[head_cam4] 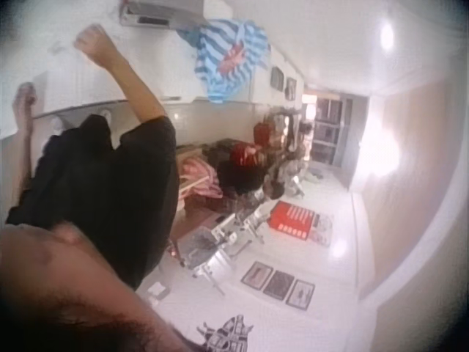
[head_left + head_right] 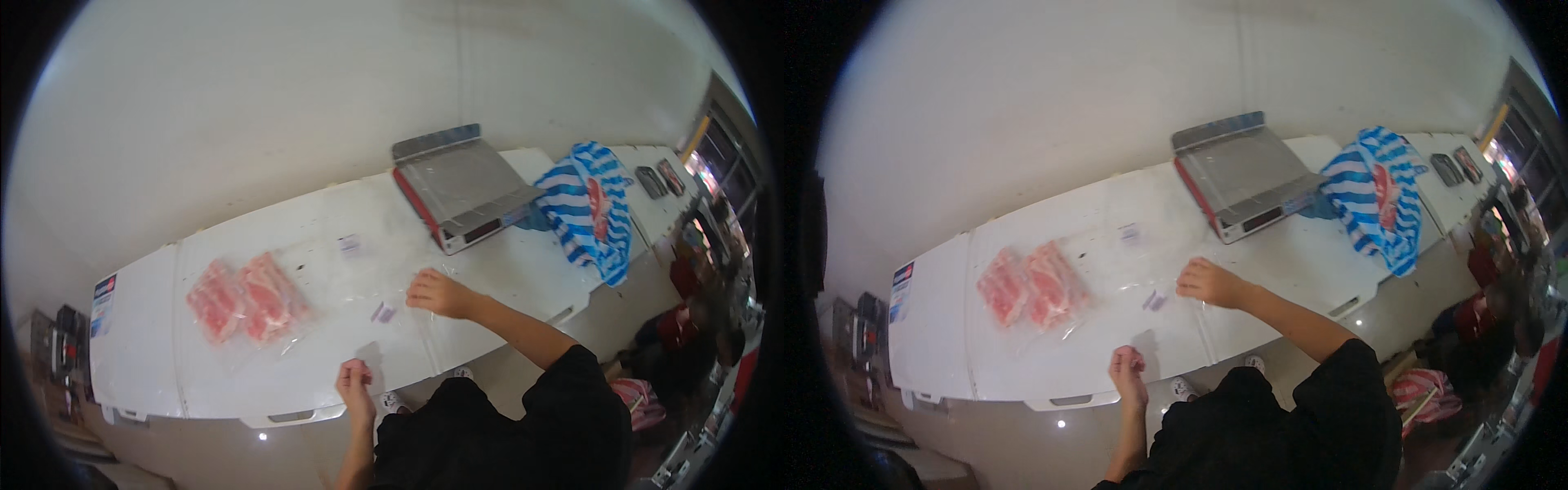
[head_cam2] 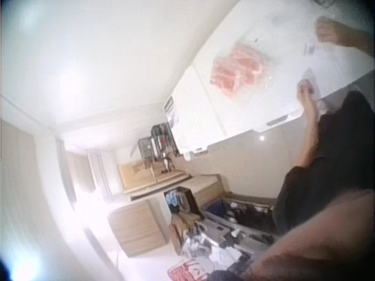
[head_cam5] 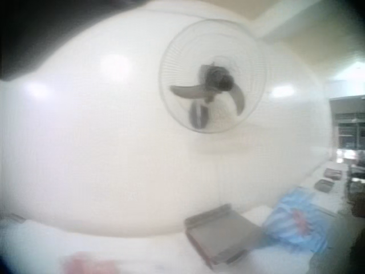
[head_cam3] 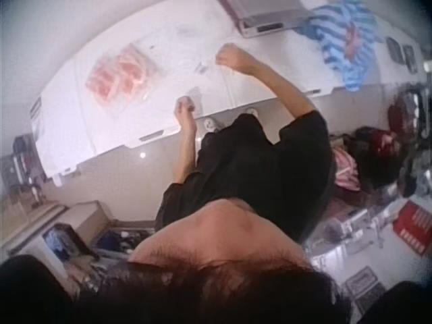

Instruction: The person organizes and portions slices of pork belly by hand, placing them into plastic bags and weighing some of them on a digital scale.

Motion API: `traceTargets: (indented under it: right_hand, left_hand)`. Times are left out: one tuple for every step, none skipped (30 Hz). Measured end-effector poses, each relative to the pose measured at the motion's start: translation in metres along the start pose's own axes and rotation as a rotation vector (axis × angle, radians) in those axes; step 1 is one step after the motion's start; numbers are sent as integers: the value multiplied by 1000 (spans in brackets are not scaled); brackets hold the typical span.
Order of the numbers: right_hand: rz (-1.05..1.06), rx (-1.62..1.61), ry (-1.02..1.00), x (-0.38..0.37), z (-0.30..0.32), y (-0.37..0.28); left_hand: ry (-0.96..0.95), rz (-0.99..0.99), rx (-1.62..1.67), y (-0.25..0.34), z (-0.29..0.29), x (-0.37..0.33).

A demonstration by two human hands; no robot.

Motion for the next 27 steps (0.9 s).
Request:
traceTargets:
  right_hand:
    - [16,35,-37,22,2,-7]
    - [-13,34,-79,51,2,-5]
    - [-44,35,-117,83,3,-1]
    - [-68,35,-145,109,1,6]
    - [-76,14,-120,131,0,13]
    - [-85,-12,-96,154,-1,22]
    - [-103,-31,-75,181,1,29]
    - [-130,-38,-118,201,-10,36]
    - [-153,-46,-169,216,-18,41]
    - [-151,-57,-136,224,-19,38]
    - [-144,-69,-100,233,-15,35]
    - [-176,-90,-85,245,-1,33]
    - [-201,-111,-62,253,21,29]
    - [-229,-132,-43,266,46,28]
    - [-254,-152,-3,282,73,32]
    - [-286,-177,47,299,103,40]
    - [-317,-202,95,316,131,50]
    - [-428,-239,185,341,158,67]
    - [-533,-273,274,366,187,88]
    - [-612,-140,414,387,231,109]
    - [-686,-2,552,410,274,131]
    - [-814,84,661,436,300,158]
    - [-917,131,658,459,313,196]
    - [-1023,178,649,482,319,231]
    - [-1077,210,585,494,319,258]
    - [-1128,243,524,501,318,283]
    - [-1178,274,464,505,312,301]
  left_hand:
    - [-13,-80,-23,3,-6,-8]
    - [-30,-88,-56,-2,-16,-11]
    - [-50,-99,-90,2,-34,-14]
    - [-68,-119,-130,5,-51,-16]
    - [-99,-121,-146,2,-69,-19]
    - [-129,-117,-165,-6,-86,-18]
    - [-168,-109,-178,-16,-107,-19]
    - [-191,-97,-224,-26,-125,-19]
    - [-210,-85,-262,-40,-145,-16]
    - [-228,-72,-301,-54,-164,-13]
    - [-255,-71,-342,-68,-186,-9]
    - [-273,-72,-377,-82,-208,-4]
    - [-288,-82,-417,-95,-227,-2]
    - [-292,-48,-394,-116,-238,0]
    - [-268,-56,-399,-129,-252,5]
    - [-249,-61,-415,-138,-263,9]
    - [-229,-67,-431,-145,-273,13]
    - [-213,-73,-452,-152,-283,19]
    - [-195,-84,-469,-156,-292,22]
    - [-168,-102,-488,-158,-300,24]
    - [-164,-109,-491,-161,-307,25]
    - [-162,-121,-495,-162,-313,23]
    - [-160,-131,-501,-164,-318,24]
    - [-164,-132,-499,-164,-326,26]
    - [-163,-134,-496,-164,-334,26]
    - [-164,-141,-493,-163,-341,26]
    - [-158,-144,-487,-162,-345,28]
Point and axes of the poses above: each hand's wrist, its own x-axis away from the middle knuckle, its own z-axis out of the back of the hand, y = z × x, the point moved 8 cm from there along -x, towards the middle knuckle, and after that the axes turned 8 degrees about -y, right-handed, at the moved point
